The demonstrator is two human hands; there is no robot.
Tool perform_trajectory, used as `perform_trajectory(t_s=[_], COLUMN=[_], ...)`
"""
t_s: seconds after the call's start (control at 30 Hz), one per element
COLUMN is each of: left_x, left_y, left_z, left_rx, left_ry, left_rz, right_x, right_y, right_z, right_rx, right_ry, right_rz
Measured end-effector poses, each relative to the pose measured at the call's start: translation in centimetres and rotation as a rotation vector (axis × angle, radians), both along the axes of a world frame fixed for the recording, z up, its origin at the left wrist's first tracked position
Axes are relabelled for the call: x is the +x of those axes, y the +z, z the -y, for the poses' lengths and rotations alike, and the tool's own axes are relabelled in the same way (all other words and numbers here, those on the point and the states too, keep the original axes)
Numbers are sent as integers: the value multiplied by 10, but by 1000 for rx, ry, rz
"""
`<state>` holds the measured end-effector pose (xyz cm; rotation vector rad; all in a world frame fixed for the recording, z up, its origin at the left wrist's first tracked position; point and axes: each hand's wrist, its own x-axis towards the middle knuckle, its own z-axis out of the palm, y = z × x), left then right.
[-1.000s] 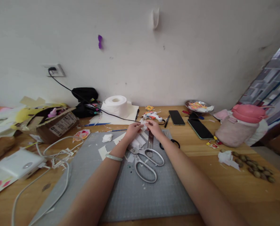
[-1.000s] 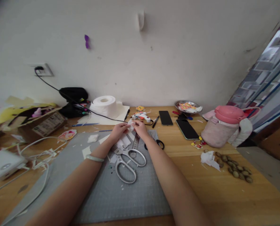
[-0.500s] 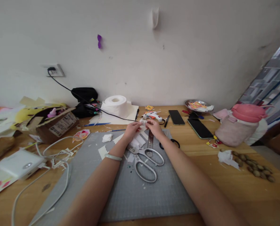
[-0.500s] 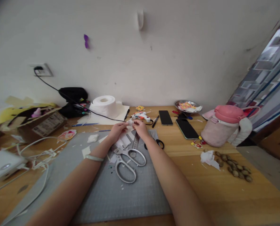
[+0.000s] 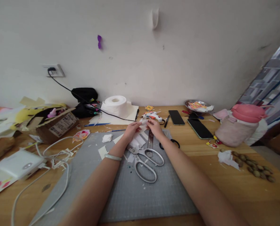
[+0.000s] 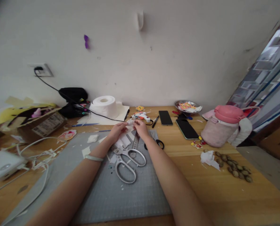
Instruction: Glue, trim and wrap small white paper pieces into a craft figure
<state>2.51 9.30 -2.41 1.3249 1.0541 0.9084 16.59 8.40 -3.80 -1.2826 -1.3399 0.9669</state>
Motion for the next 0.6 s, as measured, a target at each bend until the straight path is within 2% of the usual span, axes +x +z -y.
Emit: perform_trajectory(t_s=[0.6], left_x=[-1], left_y=[2], left_z=[3], left_rx=[57], left_ry=[-52], left_rz=[-32], right_x=[-1], right_y=[5], right_z=[4], right_rx=[-34], right_ry=[60], right_rz=[-28])
